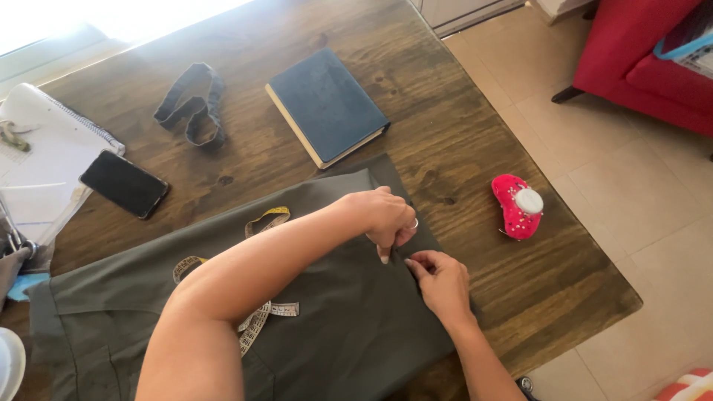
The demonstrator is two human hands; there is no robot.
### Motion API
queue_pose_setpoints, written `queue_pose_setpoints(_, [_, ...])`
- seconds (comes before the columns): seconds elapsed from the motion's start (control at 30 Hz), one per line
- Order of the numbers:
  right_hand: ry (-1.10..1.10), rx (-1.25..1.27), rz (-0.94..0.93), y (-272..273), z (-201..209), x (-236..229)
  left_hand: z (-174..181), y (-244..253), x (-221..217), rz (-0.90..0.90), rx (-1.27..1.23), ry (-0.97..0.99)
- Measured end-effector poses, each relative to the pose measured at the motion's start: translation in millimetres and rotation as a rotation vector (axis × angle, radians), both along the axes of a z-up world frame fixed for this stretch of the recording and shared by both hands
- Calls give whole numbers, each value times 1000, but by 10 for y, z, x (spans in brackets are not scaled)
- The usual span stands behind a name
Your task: The person measures a pair of grey trousers with a measuring tape, then folds the bottom hem of the legs. They secure the folded fabric by inserting multiple pins from a red pincushion along the edge of the trousers.
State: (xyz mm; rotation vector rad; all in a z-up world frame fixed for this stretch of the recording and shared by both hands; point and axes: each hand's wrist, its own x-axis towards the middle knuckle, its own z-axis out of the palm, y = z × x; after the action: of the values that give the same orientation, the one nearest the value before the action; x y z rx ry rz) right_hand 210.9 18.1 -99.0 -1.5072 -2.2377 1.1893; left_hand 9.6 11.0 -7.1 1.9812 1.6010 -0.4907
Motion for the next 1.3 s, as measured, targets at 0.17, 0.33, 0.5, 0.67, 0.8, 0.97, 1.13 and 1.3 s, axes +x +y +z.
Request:
queue_pose_setpoints(0.17, [27, -22, 11, -12, -119, 14, 110, -42, 32, 62, -58, 4])
queue_pose_setpoints(0.33, [-46, -187, 38, 57, 231, -31, -481, 252, -56, 155, 82, -14])
queue_pose_setpoints(0.5, [-111, -131, 96, 74, 262, -69, -756, 301, 68, 11, 239, 132])
queue_pose_setpoints(0.67, [-91, -119, 95, 50, 180, -79, -775, 276, 87, -158, 323, 272])
queue_pose_setpoints(0.8, [-105, -111, 93, 54, 265, -55, -482, 162, -28, -94, 173, 193])
queue_pose_setpoints(0.97, [-190, -84, 127, -23, 474, -4, -553, 124, -59, -76, 147, 199])
queue_pose_setpoints(1.13, [-452, 1, 167, -127, 289, 225, -859, 174, -52, -150, 194, 227])
queue_pose_setpoints(1.3, [-475, 40, 189, -146, 157, 639, -955, 239, -162, -122, 239, 239])
